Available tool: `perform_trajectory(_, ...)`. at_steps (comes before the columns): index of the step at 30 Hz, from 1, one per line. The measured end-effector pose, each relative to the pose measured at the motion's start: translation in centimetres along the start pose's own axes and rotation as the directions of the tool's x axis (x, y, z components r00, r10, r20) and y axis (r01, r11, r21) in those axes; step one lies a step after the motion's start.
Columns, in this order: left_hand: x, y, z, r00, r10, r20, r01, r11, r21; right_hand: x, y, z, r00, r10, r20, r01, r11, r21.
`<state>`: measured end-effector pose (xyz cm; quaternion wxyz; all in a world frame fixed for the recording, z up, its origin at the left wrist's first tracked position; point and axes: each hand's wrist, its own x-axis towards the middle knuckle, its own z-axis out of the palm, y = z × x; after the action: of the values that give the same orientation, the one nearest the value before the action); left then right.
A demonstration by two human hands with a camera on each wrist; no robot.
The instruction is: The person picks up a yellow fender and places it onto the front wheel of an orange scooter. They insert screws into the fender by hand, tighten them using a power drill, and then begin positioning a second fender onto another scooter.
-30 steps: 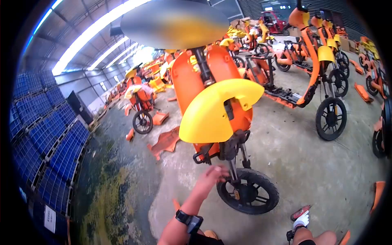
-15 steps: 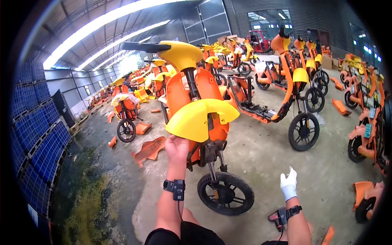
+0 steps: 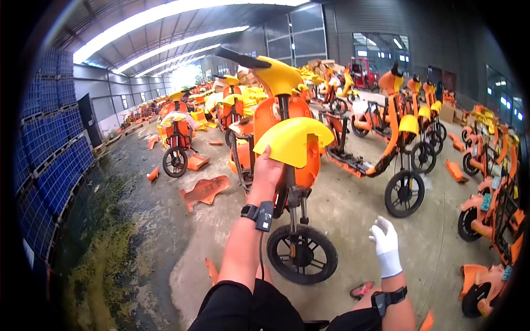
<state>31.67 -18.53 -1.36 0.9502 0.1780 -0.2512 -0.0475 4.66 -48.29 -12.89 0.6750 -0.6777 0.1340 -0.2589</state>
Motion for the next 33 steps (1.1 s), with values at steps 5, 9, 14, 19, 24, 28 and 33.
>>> perform_trajectory(5,-3.3,-1.9,6.0,0.968,0.024,0.251,-0.05,0.994,0.098,0.2,-3.2,3.8,0.999,-0.008,0.052,0.0,0.989,0.149)
perform_trajectory(9,-9.5,-4.6,5.2,0.922,-0.064,0.383,-0.288,0.547,0.786,2.4,-5.8,6.2,0.995,-0.016,0.101,-0.037,0.866,0.498)
perform_trajectory(14,-16.3,-8.6,0.2,0.74,-0.523,0.423,-0.36,0.223,0.906,7.4,-4.3,5.0,0.96,-0.061,0.272,-0.189,0.576,0.796)
perform_trajectory(19,-17.8,-12.4,-6.6,0.56,-0.604,0.567,-0.638,0.122,0.76,9.1,2.2,3.8,0.909,0.227,0.349,-0.406,0.667,0.624)
perform_trajectory(24,-17.0,-12.3,-10.1,0.471,-0.744,0.474,-0.713,-0.004,0.702,11.9,5.2,4.7,0.945,0.21,0.252,-0.283,0.91,0.303)
perform_trajectory(28,-15.3,-9.0,-11.8,0.688,-0.716,-0.116,-0.262,-0.395,0.881,13.4,4.7,6.4,0.932,-0.307,0.192,0.359,0.716,-0.599)
perform_trajectory(33,-13.1,-5.4,-18.4,0.776,-0.543,-0.322,-0.058,-0.57,0.82,13.4,6.9,11.7,0.815,0.105,0.57,0.51,0.337,-0.791)
